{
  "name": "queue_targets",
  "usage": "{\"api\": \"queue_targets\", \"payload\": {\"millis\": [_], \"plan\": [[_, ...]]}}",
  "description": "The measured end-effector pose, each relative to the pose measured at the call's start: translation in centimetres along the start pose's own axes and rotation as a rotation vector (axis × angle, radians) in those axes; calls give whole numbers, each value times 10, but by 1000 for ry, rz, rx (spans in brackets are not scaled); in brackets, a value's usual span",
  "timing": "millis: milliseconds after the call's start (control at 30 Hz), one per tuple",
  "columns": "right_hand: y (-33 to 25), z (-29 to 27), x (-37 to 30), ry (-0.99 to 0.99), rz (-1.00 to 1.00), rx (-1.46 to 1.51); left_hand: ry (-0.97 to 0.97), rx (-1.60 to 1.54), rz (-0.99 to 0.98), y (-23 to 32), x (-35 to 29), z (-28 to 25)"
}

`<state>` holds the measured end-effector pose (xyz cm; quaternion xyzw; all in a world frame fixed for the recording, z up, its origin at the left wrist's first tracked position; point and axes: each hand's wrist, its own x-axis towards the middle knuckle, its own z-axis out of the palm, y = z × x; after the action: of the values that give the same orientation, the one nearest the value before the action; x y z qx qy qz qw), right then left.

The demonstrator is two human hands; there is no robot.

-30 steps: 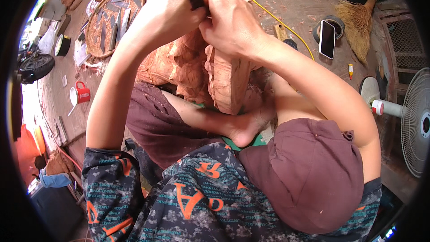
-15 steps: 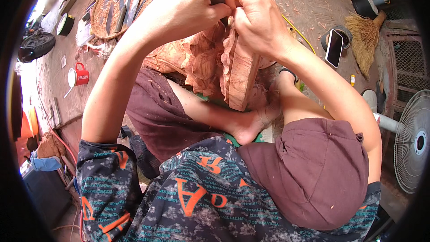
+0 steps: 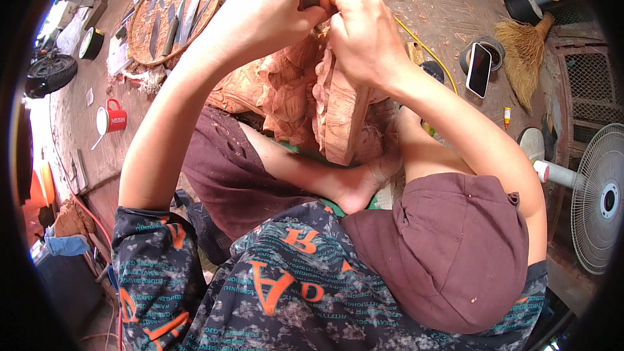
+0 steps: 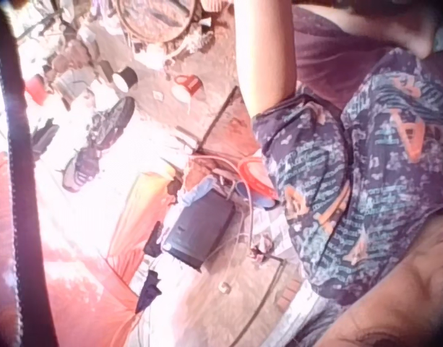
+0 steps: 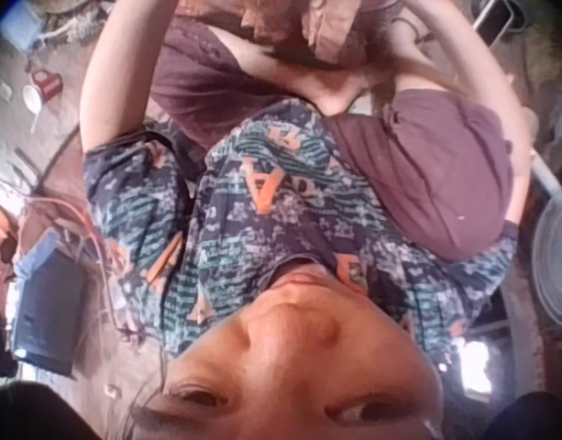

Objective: The person is sitting on the floor carving a wooden sculpture of a reclining figure. They use various chisels and a mallet to shape the wood, focusing on refining the details of the figure's body and clothing. The person frequently switches between different tools to achieve the desired texture and form.

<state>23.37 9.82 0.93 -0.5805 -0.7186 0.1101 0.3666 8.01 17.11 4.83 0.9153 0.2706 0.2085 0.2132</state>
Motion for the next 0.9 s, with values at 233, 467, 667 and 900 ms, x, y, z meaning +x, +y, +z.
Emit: {"api": "queue_targets", "payload": {"millis": [233, 467, 667, 900], "plan": [[-2, 1, -2, 162, -51, -32, 72, -7, 35, -5, 8, 8], [-10, 2, -1, 7, 9, -160, -3, 81, -17, -5, 2, 2], [-10, 0, 1, 14, 41, -73, 54, 15, 76, -8, 4, 1], [-8, -8, 0, -93, 104, -7, 41, -63, 66, -10, 7, 4]]}}
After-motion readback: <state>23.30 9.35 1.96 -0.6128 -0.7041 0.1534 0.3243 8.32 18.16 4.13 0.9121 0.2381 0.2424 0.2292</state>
